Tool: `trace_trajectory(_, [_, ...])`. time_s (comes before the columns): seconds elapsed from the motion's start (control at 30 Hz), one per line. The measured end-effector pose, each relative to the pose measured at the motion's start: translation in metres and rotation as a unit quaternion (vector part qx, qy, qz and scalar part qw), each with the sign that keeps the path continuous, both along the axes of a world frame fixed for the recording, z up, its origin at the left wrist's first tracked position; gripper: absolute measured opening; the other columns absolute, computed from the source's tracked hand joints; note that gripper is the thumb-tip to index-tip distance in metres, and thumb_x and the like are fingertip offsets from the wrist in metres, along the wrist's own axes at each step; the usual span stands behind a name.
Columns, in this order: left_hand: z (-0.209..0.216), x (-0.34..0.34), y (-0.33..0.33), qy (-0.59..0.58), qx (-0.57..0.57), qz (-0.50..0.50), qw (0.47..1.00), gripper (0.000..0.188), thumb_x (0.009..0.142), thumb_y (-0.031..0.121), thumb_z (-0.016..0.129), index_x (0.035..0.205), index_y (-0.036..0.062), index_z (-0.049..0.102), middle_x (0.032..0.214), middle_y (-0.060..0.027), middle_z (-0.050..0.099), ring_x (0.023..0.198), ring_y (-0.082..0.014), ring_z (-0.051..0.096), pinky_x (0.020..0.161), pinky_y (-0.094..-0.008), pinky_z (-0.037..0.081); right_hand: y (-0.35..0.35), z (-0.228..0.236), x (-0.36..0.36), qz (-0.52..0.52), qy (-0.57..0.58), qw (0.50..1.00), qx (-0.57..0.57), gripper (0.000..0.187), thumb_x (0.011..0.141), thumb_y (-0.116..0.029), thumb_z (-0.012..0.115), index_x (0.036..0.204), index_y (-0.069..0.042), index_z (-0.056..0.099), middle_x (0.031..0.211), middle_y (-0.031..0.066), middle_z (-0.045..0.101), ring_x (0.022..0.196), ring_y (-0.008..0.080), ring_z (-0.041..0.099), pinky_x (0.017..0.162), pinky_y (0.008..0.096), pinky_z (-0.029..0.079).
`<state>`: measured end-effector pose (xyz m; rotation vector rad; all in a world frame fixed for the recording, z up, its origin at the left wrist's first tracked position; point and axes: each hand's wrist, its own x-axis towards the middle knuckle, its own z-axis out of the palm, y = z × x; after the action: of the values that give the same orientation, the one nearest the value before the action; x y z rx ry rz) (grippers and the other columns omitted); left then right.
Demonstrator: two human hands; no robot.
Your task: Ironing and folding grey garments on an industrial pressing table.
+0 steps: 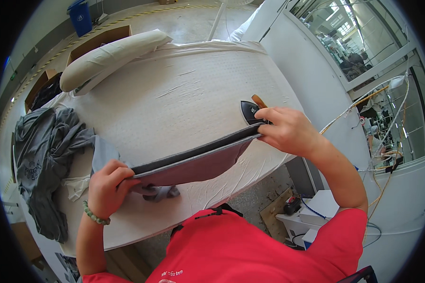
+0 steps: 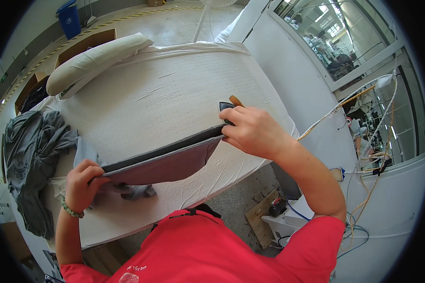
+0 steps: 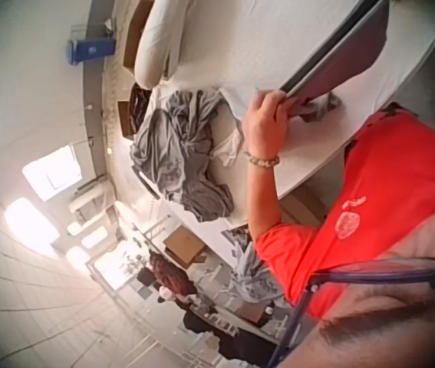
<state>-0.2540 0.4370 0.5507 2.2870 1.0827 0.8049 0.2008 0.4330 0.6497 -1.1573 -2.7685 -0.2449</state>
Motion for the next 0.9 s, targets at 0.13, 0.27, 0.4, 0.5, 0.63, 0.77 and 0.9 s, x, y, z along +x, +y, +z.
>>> trace_trajectory(0.13, [-0.008,-0.001,0.0,0.028,0.074,0.014,0.997,0.018,0.076,-0.001,0.08,0.09,0.0039,0.07,0.09,-0.0132,0.069,0.078,-0.0319,0.069,0.068,-0.0385,0.055,-0.02,0.008,-0.011,0.013,0.079,0.996,-0.049,0.02,0.075,-0.012,0.087,0.084,-0.008,0.069,0.099,0.004,0.071,0.083,0.0256,0.071,0.07,0.0376,0.058])
trace_trajectory(0.27, [0.0,-0.008,0.011,0.01,0.115,0.048,0.992,0.02,0.076,0.007,0.085,0.09,0.0056,0.07,0.093,-0.011,0.07,0.076,-0.0302,0.07,0.066,-0.0382,0.056,-0.021,0.014,-0.005,0.003,0.061,0.995,-0.081,0.019,0.076,-0.01,0.087,0.086,-0.007,0.071,0.096,0.0055,0.071,0.08,0.0258,0.071,0.067,0.0373,0.058])
trace_trajectory(0.4, [0.021,0.024,-0.027,-0.004,0.113,-0.044,0.993,0.023,0.075,0.003,0.086,0.09,0.0051,0.069,0.094,-0.0112,0.071,0.079,-0.0302,0.07,0.069,-0.0384,0.057,-0.006,0.052,0.032,-0.108,0.088,0.99,-0.025,0.02,0.076,-0.009,0.088,0.088,-0.006,0.072,0.097,0.0063,0.072,0.081,0.0258,0.071,0.068,0.0369,0.058])
trace_trajectory(0.5, [-0.003,0.062,-0.066,-0.119,0.024,-0.033,0.992,0.023,0.076,-0.001,0.084,0.091,0.0049,0.069,0.094,-0.0118,0.07,0.081,-0.0301,0.07,0.072,-0.0374,0.056,-0.009,0.08,0.034,-0.115,0.053,0.99,0.067,0.022,0.075,-0.008,0.088,0.089,-0.006,0.073,0.096,0.0062,0.072,0.08,0.0258,0.071,0.067,0.0366,0.058])
trace_trajectory(0.63, [-0.023,0.059,-0.069,-0.184,-0.009,0.049,0.982,0.022,0.078,-0.006,0.081,0.093,0.0048,0.068,0.094,-0.0132,0.07,0.082,-0.0292,0.07,0.072,-0.0354,0.055,0.015,0.084,0.025,-0.087,0.012,0.99,0.114,0.021,0.075,-0.008,0.088,0.09,-0.006,0.073,0.097,0.0054,0.073,0.08,0.0258,0.071,0.068,0.0362,0.058])
trace_trajectory(0.77, [0.003,-0.029,-0.03,-0.074,0.149,0.135,0.977,0.022,0.081,-0.01,0.077,0.095,0.0045,0.068,0.098,-0.0157,0.072,0.083,-0.028,0.071,0.071,-0.0343,0.055,0.037,0.066,-0.006,-0.012,-0.001,0.996,0.083,0.02,0.077,-0.008,0.087,0.09,-0.004,0.073,0.099,0.0052,0.073,0.081,0.0255,0.072,0.07,0.0352,0.058])
trace_trajectory(0.9, [0.081,-0.09,-0.037,-0.002,0.309,0.159,0.938,0.023,0.083,-0.009,0.077,0.1,0.0042,0.069,0.101,-0.0157,0.073,0.083,-0.0286,0.072,0.071,-0.0367,0.057,0.051,0.054,-0.056,0.086,0.082,0.987,0.107,0.018,0.079,-0.009,0.087,0.091,-0.005,0.073,0.102,0.0042,0.074,0.082,0.0251,0.072,0.071,0.034,0.058])
